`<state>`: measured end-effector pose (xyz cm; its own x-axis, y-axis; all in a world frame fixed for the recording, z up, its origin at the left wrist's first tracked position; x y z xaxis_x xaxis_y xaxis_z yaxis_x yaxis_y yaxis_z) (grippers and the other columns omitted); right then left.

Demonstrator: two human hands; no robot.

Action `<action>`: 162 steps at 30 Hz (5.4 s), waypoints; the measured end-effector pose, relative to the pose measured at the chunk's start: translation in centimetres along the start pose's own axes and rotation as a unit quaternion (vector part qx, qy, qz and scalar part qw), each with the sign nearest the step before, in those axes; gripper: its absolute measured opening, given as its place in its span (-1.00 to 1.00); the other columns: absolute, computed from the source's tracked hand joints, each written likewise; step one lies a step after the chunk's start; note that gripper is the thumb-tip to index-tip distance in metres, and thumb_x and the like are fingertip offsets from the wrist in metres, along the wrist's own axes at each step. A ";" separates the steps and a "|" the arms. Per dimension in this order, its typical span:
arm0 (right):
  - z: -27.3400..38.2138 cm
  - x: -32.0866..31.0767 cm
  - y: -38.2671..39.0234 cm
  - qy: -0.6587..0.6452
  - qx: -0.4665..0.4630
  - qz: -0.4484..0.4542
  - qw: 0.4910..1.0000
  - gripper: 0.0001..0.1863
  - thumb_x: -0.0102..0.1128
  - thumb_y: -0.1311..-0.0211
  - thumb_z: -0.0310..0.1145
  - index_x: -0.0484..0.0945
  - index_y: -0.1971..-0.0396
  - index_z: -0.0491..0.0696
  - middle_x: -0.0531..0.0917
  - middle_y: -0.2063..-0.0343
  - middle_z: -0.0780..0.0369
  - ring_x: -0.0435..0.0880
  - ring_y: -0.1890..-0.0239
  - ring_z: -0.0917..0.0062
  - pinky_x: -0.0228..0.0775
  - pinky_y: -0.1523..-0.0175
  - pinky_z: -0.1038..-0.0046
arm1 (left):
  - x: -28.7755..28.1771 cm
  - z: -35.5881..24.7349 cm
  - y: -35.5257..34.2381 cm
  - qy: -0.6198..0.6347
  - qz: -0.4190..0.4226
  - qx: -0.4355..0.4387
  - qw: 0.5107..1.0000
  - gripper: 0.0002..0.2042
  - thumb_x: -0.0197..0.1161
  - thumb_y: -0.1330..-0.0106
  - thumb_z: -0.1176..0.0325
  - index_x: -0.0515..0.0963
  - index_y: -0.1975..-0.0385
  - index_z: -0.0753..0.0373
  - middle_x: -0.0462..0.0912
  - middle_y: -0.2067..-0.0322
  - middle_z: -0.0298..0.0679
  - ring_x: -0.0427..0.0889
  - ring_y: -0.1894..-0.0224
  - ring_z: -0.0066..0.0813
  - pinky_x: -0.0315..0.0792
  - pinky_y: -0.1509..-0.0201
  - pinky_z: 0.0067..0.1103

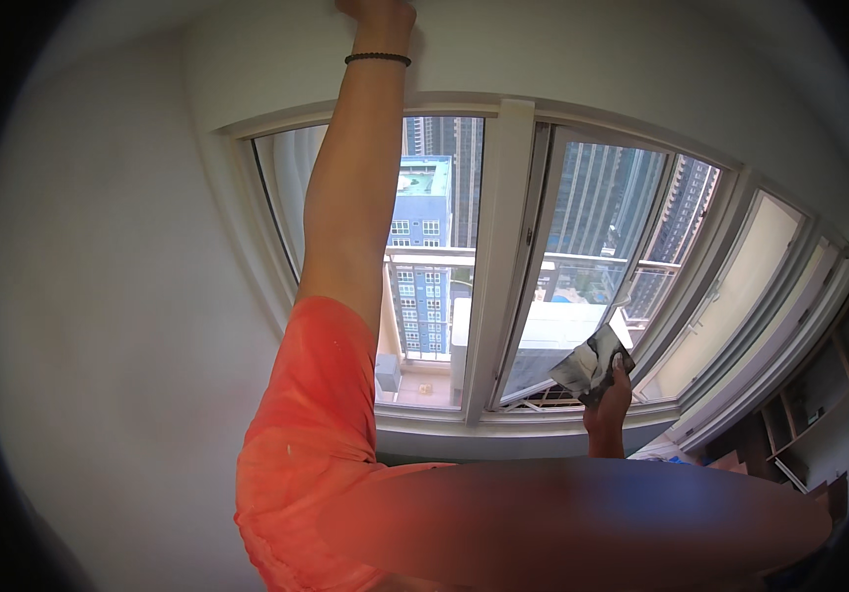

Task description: The person applies joint compound to the ceiling above a window using a trowel and hawk, repeatedly loading the trowel and smoothing the surface. The person then walks to a bathroom sink, turns on the faucet, and washes their hands.

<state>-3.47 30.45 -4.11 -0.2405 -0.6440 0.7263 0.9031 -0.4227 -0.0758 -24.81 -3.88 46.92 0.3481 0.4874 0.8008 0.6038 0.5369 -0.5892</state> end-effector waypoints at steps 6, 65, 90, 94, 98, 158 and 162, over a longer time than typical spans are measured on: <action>-1.2 -0.5 -0.5 -0.002 -0.008 -0.031 0.999 -0.59 -0.07 -0.55 -0.21 0.37 -0.23 -0.13 0.59 -0.09 0.14 0.65 -0.09 0.30 0.58 -0.16 0.18 | -2.4 0.8 -5.1 0.010 0.033 0.013 0.999 -0.72 -0.13 -0.50 0.44 0.45 -0.07 0.36 0.58 0.06 -0.10 0.59 0.12 -0.24 0.49 0.07 -0.32; -0.3 -4.0 -3.2 -0.051 0.154 0.118 0.980 -0.60 0.04 -0.50 -0.22 0.40 -0.20 -0.10 0.61 -0.05 0.17 0.68 -0.05 0.31 0.60 -0.12 0.21 | 9.7 -24.4 8.0 -0.135 0.156 0.145 0.968 -0.65 -0.15 -0.45 0.47 0.41 -0.04 0.64 0.59 0.07 0.20 0.59 0.05 0.00 0.50 -0.07 -0.19; -4.4 -6.8 -4.3 -0.031 0.112 -0.016 0.993 -0.62 -0.01 -0.52 -0.26 0.39 -0.21 -0.10 0.61 -0.06 0.17 0.68 -0.05 0.33 0.60 -0.12 0.24 | -4.1 -2.9 -6.2 -0.033 0.089 -0.005 0.995 -0.74 -0.19 -0.47 0.41 0.50 0.14 0.27 0.61 0.27 -0.14 0.59 0.35 -0.20 0.56 0.21 -0.27; -4.4 -6.4 -3.4 -0.029 0.093 -0.070 0.993 -0.59 -0.06 -0.54 -0.24 0.38 -0.24 -0.12 0.59 -0.11 0.15 0.66 -0.09 0.30 0.55 -0.18 0.23 | -4.4 1.4 -9.7 -0.037 0.056 -0.034 0.997 -0.75 -0.18 -0.46 0.38 0.50 0.15 0.26 0.59 0.29 -0.16 0.55 0.37 -0.22 0.51 0.27 -0.31; -4.7 -7.5 -3.5 -0.038 0.078 -0.081 0.993 -0.54 -0.01 -0.53 -0.20 0.34 -0.28 -0.13 0.57 -0.15 0.14 0.64 -0.12 0.31 0.54 -0.20 0.23 | -3.2 3.4 -12.0 -0.032 0.032 -0.050 0.998 -0.75 -0.17 -0.46 0.36 0.51 0.15 0.25 0.57 0.32 -0.18 0.52 0.40 -0.25 0.46 0.32 -0.35; -8.3 -1.8 -6.4 -0.078 0.150 0.125 0.978 -0.60 -0.03 -0.54 -0.22 0.37 -0.22 -0.12 0.59 -0.09 0.14 0.65 -0.11 0.28 0.53 -0.21 0.18 | 7.5 -21.6 13.1 -0.492 0.003 0.855 0.162 -0.48 0.02 -0.44 0.54 0.28 -0.42 0.25 0.25 -0.43 -0.10 0.12 -0.50 -0.12 -0.01 -0.58 -0.13; -7.3 -3.1 -6.1 -0.069 0.154 0.095 0.981 -0.59 -0.02 -0.54 -0.22 0.37 -0.22 -0.13 0.60 -0.08 0.13 0.65 -0.10 0.28 0.54 -0.20 0.18 | 12.4 -24.9 14.7 -0.438 -0.008 0.884 0.163 -0.43 0.05 -0.43 0.58 0.22 -0.46 0.26 0.26 -0.43 -0.12 0.15 -0.48 -0.13 0.03 -0.55 -0.16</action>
<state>-10.77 30.39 -10.87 -0.0268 -0.5908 0.8064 0.9967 -0.0775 -0.0237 6.27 -7.10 50.81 -0.3459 -0.0286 0.9378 -0.8205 -0.4756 -0.3171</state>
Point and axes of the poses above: each hand's wrist, its own y-axis away from the middle knuckle, its own x-axis out of the palm, z = x × y, the point moved 2 cm from there along -y, towards the middle knuckle
